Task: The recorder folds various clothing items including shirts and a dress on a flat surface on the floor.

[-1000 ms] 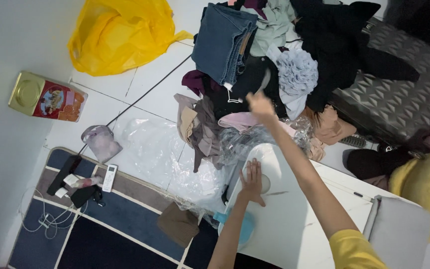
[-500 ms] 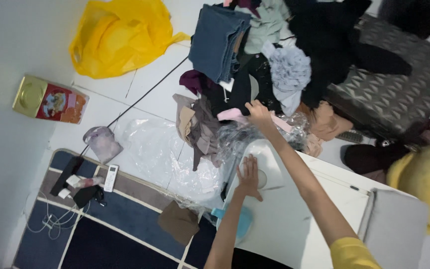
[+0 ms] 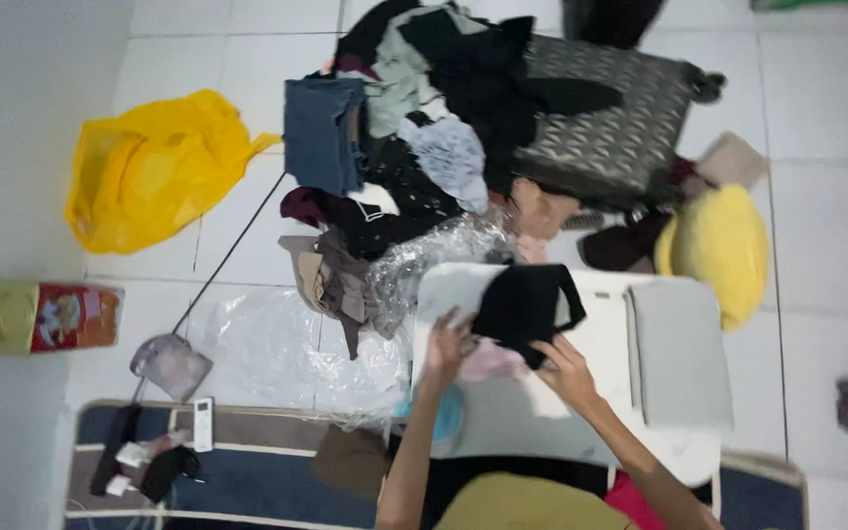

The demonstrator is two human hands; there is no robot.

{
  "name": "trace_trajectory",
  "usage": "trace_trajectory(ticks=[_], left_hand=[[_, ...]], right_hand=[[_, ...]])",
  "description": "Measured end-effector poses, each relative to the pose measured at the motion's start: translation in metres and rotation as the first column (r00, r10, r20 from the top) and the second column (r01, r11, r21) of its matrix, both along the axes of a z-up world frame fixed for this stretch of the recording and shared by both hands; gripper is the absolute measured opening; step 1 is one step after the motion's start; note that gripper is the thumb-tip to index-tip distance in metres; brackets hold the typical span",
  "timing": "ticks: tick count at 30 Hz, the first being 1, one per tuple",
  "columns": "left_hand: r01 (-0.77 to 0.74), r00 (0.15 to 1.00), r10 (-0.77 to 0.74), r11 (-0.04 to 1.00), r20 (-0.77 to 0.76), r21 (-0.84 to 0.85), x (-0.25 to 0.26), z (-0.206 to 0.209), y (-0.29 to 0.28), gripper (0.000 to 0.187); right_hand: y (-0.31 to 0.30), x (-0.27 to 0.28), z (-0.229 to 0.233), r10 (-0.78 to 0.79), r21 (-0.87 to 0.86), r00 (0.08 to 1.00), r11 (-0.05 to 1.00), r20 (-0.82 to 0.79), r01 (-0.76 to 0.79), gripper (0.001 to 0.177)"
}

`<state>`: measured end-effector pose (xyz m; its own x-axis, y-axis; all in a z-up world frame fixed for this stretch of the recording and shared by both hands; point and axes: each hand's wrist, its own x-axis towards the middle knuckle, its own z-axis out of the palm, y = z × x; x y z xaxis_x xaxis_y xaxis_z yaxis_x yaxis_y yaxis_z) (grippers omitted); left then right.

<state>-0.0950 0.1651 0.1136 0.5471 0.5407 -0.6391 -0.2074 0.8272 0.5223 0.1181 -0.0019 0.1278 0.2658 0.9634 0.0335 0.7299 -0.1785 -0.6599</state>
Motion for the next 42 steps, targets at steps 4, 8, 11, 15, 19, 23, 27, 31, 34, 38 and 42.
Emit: trace_trajectory(ticks=[4, 8, 11, 15, 19, 23, 27, 31, 34, 38, 42], left_hand=[[0.348, 0.914, -0.336, 0.937, -0.227, 0.013, 0.030, -0.060, -0.053, 0.089], [0.689, 0.714, -0.372, 0.523, -0.594, 0.501, 0.053, -0.081, -0.093, 0.090], [0.861, 0.498, -0.323, 0.296, -0.805, 0.414, 0.067, -0.061, -0.103, 0.092], [0.806, 0.583, -0.225, 0.279, -0.781, 0.521, 0.078, -0.080, -0.114, 0.094], [0.777, 0.626, -0.219, 0.261, -0.748, 0.573, 0.086, -0.075, -0.129, 0.088], [0.790, 0.593, -0.158, 0.304, -0.790, 0.532, 0.097, -0.039, -0.134, 0.077], [0.724, 0.665, -0.079, 0.310, -0.743, 0.616, 0.098, -0.054, -0.133, 0.068], [0.530, 0.803, -0.037, 0.503, -0.595, 0.683, 0.096, -0.036, -0.138, 0.057], [0.379, 0.924, -0.147, 0.476, -0.353, 0.794, 0.092, -0.031, -0.127, 0.068], [0.608, 0.786, -0.085, 0.280, -0.612, 0.743, 0.096, 0.037, -0.114, 0.054], [0.549, 0.836, -0.293, 0.450, -0.464, 0.704, 0.106, 0.140, -0.103, 0.054]], right_hand=[[-0.069, 0.002, -0.036, -0.224, -0.294, 0.967, 0.939, -0.121, 0.181, 0.050], [-0.122, 0.029, -0.089, -0.186, -0.378, 0.978, 0.916, -0.099, 0.136, 0.059], [-0.111, 0.046, -0.056, -0.346, -0.344, 0.938, 0.879, 0.015, 0.329, 0.055], [-0.059, 0.080, -0.015, -0.468, -0.033, 0.883, 0.883, -0.007, 0.468, 0.101], [-0.063, 0.103, -0.102, -0.450, 0.062, 0.893, 0.891, -0.006, 0.449, 0.121], [-0.071, 0.110, -0.134, -0.467, -0.344, 0.845, 0.863, -0.262, 0.370, 0.063], [-0.075, 0.096, -0.058, -0.293, -0.176, 0.774, 0.956, -0.561, 0.234, 0.046], [-0.084, 0.084, 0.017, -0.214, -0.087, 0.824, 0.976, -0.525, 0.198, 0.063], [-0.091, 0.085, 0.020, -0.399, -0.271, 0.776, 0.915, -0.489, 0.300, 0.057], [-0.095, 0.096, -0.002, -0.236, -0.127, 0.510, 0.962, -0.827, 0.240, 0.042], [-0.083, 0.097, 0.083, -0.115, -0.082, 0.424, 0.992, -0.898, 0.095, 0.039]])
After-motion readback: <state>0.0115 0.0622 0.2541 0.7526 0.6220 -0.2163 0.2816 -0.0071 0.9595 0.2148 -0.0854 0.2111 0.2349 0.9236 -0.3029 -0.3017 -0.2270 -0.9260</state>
